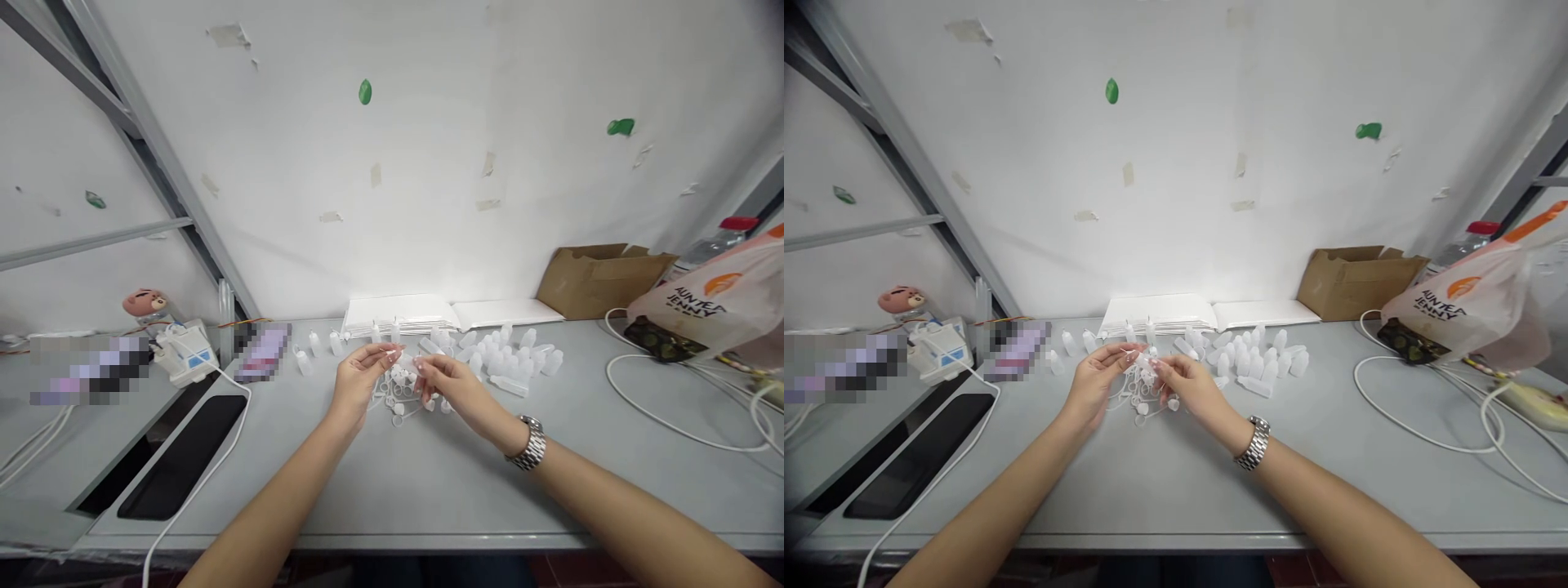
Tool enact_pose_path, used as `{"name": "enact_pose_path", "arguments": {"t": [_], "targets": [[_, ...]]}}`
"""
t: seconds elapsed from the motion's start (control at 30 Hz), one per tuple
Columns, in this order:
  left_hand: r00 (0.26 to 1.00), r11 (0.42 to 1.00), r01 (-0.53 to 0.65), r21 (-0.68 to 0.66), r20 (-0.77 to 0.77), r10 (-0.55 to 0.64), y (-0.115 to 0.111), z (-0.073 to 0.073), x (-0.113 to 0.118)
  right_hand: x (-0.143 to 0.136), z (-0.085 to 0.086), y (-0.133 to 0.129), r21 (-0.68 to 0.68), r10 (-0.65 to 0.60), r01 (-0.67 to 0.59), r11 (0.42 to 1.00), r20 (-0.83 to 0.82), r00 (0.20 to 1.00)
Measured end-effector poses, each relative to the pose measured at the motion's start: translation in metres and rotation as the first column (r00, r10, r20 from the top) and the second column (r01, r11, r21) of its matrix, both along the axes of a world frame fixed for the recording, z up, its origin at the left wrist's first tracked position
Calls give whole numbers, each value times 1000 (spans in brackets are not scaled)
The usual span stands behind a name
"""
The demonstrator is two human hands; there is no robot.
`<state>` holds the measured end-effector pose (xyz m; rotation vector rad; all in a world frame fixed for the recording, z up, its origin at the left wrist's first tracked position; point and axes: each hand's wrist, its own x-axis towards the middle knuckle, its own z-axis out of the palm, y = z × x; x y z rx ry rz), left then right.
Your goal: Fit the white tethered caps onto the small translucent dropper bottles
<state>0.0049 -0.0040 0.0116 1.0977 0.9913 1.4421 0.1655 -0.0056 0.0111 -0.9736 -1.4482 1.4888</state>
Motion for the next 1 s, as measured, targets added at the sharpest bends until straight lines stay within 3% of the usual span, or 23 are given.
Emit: {"name": "enact_pose_path", "arguments": {"t": [0.13, 0.23, 0.33, 0.43, 0.6, 0.73, 1.0], "targets": [[1000, 1000, 14, -2, 18, -14, -1, -1, 0, 0, -2, 0, 130, -72, 56, 990, 121, 990], [999, 999, 52, -12, 9, -52, 0, -1, 0, 1, -5, 1, 0, 62, -62, 998, 22, 998], [997, 997, 72, -38, -13, -72, 1, 0, -1, 1, -9, 1, -155, 193, -215, 964, -146, 970], [998, 997, 56, -58, -14, -57, 2, 2, -3, 0, -10, 0, -190, 201, -249, 950, -240, 950], [987, 1000, -31, -3, 159, 31, 6, 3, -10, 0, -4, -2, -177, 138, -181, 967, -231, 963], [964, 991, 21, -135, 266, 15, 9, 1, -13, 0, -3, 0, -155, 77, -109, 982, -200, 977], [979, 991, 10, -137, 202, 18, 2, 3, -7, 1, -1, 0, 6, -116, 117, 993, -71, 991]]}}
